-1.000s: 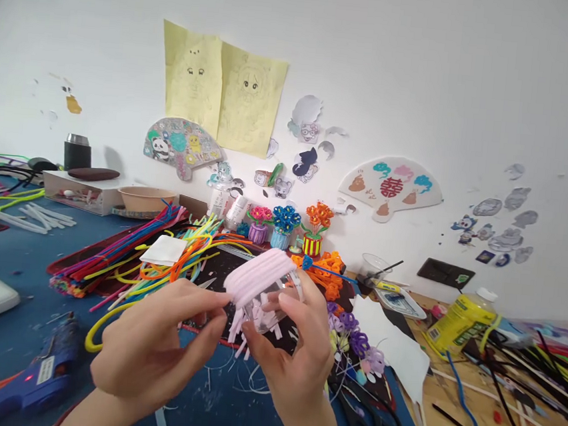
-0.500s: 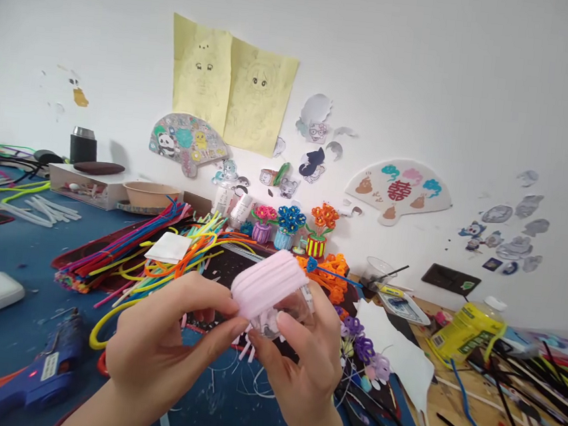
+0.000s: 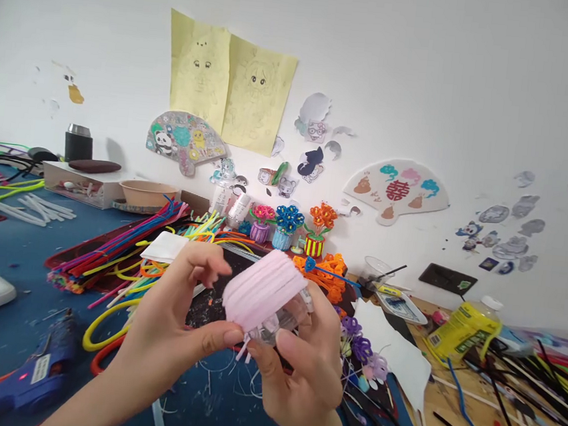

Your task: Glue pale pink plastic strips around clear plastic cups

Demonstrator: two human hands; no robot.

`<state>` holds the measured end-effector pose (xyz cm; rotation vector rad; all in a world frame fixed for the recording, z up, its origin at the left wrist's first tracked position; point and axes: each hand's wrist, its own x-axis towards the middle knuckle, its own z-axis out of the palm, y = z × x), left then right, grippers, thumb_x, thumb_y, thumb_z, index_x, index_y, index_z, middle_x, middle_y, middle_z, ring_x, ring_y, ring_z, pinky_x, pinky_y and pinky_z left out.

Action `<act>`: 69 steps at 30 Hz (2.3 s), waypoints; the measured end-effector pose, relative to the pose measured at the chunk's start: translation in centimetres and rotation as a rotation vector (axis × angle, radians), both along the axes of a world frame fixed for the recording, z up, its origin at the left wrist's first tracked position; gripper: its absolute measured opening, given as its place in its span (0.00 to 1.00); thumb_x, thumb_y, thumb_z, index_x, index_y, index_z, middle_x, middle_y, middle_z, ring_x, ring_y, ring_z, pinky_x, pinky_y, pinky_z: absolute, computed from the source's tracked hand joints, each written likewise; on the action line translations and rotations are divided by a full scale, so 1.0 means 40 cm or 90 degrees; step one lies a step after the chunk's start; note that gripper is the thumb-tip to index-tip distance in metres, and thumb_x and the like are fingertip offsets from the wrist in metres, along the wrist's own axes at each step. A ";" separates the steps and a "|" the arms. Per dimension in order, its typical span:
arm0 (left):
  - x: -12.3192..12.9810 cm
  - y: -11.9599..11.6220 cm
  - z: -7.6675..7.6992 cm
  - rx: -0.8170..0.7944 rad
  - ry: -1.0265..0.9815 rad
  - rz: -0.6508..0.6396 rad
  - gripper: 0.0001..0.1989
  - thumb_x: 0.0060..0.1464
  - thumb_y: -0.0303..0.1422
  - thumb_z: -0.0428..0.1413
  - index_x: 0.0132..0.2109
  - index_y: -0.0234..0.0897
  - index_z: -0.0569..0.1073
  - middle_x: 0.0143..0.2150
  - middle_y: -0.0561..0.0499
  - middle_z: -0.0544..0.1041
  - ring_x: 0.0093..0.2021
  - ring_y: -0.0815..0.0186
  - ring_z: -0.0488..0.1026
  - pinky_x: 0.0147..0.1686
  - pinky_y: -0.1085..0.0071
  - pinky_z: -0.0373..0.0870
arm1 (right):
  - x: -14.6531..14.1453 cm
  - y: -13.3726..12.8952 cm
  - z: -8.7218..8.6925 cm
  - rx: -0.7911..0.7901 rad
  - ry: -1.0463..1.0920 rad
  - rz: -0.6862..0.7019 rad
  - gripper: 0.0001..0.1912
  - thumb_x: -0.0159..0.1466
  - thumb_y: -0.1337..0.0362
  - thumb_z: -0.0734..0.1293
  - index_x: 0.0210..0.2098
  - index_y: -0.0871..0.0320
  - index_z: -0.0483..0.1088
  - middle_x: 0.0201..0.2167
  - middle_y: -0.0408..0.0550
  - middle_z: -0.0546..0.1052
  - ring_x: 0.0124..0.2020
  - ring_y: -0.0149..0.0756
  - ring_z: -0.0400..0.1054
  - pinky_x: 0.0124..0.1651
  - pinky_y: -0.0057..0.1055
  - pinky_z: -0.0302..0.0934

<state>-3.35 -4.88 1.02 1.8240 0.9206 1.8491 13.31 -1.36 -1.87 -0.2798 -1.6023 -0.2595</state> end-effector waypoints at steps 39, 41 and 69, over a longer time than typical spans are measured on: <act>-0.021 0.063 -0.043 0.013 0.134 -0.053 0.41 0.46 0.45 0.67 0.65 0.44 0.61 0.62 0.40 0.71 0.58 0.51 0.71 0.56 0.56 0.70 | 0.023 0.019 -0.025 -0.286 -0.070 0.114 0.26 0.69 0.58 0.64 0.65 0.49 0.56 0.63 0.55 0.66 0.65 0.48 0.60 0.63 0.51 0.60; -0.021 0.065 -0.040 -0.002 0.159 -0.056 0.47 0.41 0.46 0.69 0.65 0.45 0.60 0.64 0.39 0.68 0.61 0.48 0.67 0.59 0.51 0.67 | 0.024 0.022 -0.025 -0.312 -0.063 0.125 0.28 0.68 0.57 0.65 0.65 0.48 0.56 0.63 0.54 0.66 0.65 0.48 0.60 0.63 0.49 0.61; -0.018 0.105 -0.071 -0.072 0.109 -0.218 0.24 0.59 0.27 0.57 0.60 0.42 0.63 0.59 0.42 0.71 0.58 0.57 0.71 0.57 0.59 0.70 | 0.011 0.011 0.025 -0.700 0.144 0.347 0.15 0.61 0.55 0.71 0.43 0.57 0.77 0.44 0.53 0.81 0.44 0.43 0.75 0.43 0.35 0.71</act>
